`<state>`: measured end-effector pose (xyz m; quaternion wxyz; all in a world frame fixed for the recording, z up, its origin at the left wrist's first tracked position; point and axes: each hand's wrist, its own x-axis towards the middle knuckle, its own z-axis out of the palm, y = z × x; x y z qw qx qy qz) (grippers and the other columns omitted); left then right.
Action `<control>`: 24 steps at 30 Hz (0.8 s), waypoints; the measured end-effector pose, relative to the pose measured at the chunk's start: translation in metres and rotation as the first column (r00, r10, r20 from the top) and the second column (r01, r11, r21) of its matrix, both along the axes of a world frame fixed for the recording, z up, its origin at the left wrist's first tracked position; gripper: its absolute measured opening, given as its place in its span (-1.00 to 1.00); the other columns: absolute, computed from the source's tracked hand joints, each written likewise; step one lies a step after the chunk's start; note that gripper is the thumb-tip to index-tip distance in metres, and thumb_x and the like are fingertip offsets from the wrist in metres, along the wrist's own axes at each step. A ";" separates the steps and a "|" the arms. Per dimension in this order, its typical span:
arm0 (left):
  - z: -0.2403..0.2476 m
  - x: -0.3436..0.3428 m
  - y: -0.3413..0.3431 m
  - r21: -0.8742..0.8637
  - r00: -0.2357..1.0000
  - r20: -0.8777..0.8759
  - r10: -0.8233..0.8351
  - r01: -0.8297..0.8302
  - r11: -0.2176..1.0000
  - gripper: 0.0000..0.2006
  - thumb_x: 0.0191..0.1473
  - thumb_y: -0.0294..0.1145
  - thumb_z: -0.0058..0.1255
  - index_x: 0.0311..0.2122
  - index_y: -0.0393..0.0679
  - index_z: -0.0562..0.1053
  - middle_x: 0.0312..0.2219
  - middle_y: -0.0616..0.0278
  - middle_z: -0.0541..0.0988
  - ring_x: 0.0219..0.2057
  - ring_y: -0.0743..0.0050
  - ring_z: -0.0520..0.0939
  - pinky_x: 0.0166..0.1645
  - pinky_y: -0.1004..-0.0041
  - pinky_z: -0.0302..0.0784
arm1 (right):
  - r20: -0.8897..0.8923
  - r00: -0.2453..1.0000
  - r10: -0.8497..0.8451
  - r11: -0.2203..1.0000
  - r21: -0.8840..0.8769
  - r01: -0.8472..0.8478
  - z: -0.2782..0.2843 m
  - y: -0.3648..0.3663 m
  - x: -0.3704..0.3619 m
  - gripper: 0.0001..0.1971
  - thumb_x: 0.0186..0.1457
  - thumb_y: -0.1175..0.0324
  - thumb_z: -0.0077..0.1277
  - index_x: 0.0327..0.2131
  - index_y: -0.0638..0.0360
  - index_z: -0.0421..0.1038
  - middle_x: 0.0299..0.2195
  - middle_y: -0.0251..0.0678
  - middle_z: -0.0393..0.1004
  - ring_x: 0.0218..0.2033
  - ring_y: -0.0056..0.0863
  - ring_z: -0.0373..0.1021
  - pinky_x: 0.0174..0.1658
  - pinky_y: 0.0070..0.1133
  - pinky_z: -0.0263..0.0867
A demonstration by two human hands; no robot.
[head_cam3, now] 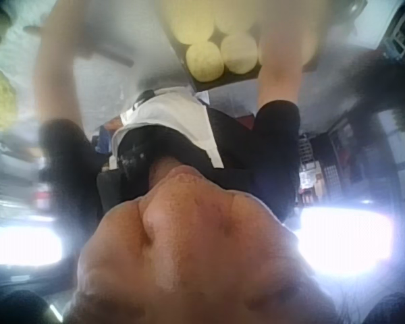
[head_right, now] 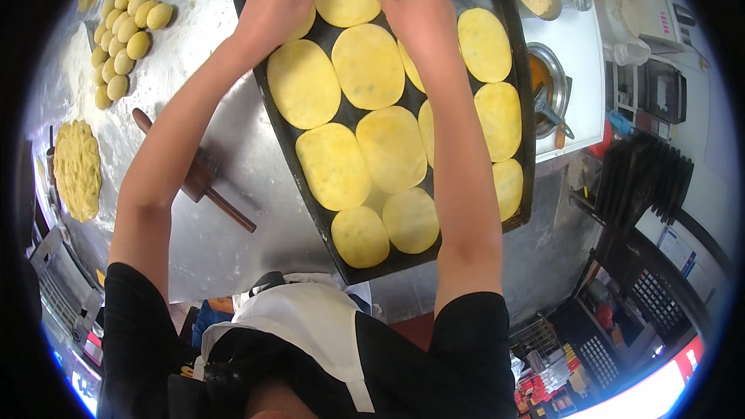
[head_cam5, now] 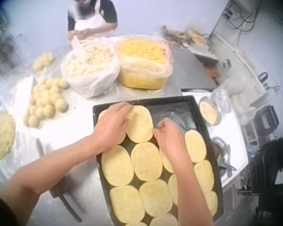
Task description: The person flattens small dough balls into round discs using a rolling pin on a metal countertop. The person repeatedly rolls, flips, and adjusts each piece, then places the finished discs onto a tray.
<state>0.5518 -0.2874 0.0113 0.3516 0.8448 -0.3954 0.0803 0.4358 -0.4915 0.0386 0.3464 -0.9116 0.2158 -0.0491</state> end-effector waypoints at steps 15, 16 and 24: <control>0.006 -0.039 0.040 0.413 0.967 -0.049 -0.252 0.249 0.876 -0.25 0.23 0.02 0.21 0.37 -0.24 0.31 0.40 0.02 0.32 0.46 0.08 0.27 0.51 0.08 0.18 | 0.100 0.985 -0.139 0.816 0.575 0.057 0.009 0.008 0.031 -0.68 0.28 0.33 0.20 0.01 0.33 0.55 -0.17 -0.17 0.71 -0.21 -0.41 0.65 -0.14 -0.58 0.55; 0.004 -0.034 0.035 0.391 0.967 0.045 -0.251 0.214 0.895 -0.24 0.23 0.05 0.19 0.37 -0.25 0.31 0.40 0.02 0.32 0.46 0.07 0.26 0.50 0.08 0.18 | 0.174 0.976 -0.130 0.915 0.400 0.051 0.001 0.002 0.041 -0.69 0.25 0.32 0.22 -0.01 0.32 0.58 -0.19 -0.19 0.71 -0.22 -0.43 0.64 -0.14 -0.58 0.53; -0.023 -0.018 0.011 0.370 0.978 0.137 -0.159 0.099 0.924 -0.14 0.33 0.25 -0.04 0.43 -0.30 0.21 0.44 -0.06 0.25 0.47 -0.06 0.23 0.54 0.08 0.11 | 0.321 0.946 0.053 0.987 -0.160 -0.001 -0.048 0.001 0.071 -0.77 0.14 0.37 0.21 -0.14 0.24 0.65 -0.22 -0.16 0.70 -0.17 -0.21 0.61 -0.06 -0.34 0.50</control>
